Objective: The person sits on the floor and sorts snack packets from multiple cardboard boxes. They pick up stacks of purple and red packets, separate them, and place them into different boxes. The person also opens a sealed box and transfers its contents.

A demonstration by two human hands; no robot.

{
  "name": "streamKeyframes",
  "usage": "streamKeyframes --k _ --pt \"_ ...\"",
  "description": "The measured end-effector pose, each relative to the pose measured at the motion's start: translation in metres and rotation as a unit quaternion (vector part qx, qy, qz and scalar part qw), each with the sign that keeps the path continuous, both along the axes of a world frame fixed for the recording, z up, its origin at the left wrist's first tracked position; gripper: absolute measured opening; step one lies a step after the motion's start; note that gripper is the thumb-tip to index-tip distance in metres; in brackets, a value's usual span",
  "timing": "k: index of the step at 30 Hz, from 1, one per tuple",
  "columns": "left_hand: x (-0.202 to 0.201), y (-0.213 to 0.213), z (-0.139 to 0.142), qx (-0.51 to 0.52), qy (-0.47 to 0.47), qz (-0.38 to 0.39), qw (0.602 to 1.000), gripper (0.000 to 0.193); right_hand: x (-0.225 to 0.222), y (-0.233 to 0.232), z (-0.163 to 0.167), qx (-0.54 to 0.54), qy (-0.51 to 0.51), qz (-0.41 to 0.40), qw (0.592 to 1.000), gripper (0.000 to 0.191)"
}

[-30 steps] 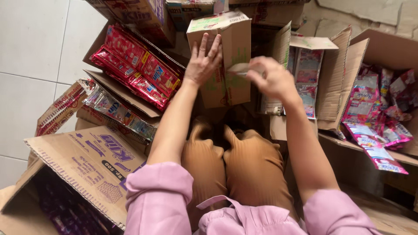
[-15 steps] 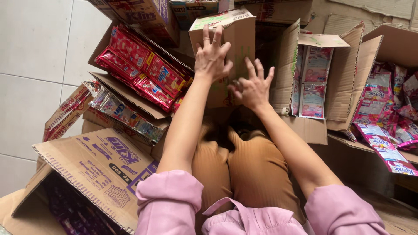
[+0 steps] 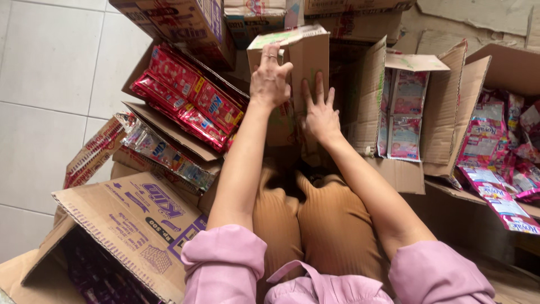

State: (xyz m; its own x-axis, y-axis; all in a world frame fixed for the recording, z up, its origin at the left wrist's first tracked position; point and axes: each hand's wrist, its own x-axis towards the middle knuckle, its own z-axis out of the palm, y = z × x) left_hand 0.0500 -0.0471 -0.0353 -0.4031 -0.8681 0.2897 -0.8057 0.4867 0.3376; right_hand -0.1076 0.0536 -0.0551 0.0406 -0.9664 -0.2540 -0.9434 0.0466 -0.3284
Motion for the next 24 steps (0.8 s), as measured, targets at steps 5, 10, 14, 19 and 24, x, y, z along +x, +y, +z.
streamKeyframes --k 5,10,14,19,24 --pt "0.016 0.008 0.011 0.030 0.020 -0.018 0.999 0.017 -0.001 -0.004 0.000 0.011 0.022 -0.015 1.000 0.112" --pt "0.021 0.014 0.016 -0.025 0.067 -0.053 0.996 0.021 -0.005 -0.003 0.001 0.039 0.020 -0.018 0.999 0.119" --pt "0.025 0.016 0.016 0.018 0.065 -0.044 0.997 0.021 -0.006 -0.004 0.006 0.049 0.035 -0.034 0.998 0.123" --pt "0.022 0.017 0.011 0.068 0.061 -0.024 0.996 0.021 -0.007 -0.005 0.012 0.067 0.026 -0.032 0.997 0.121" --pt "-0.017 0.008 -0.004 -0.043 -0.011 0.087 0.995 0.075 -0.004 -0.001 0.008 0.040 0.052 -0.018 0.998 0.121"
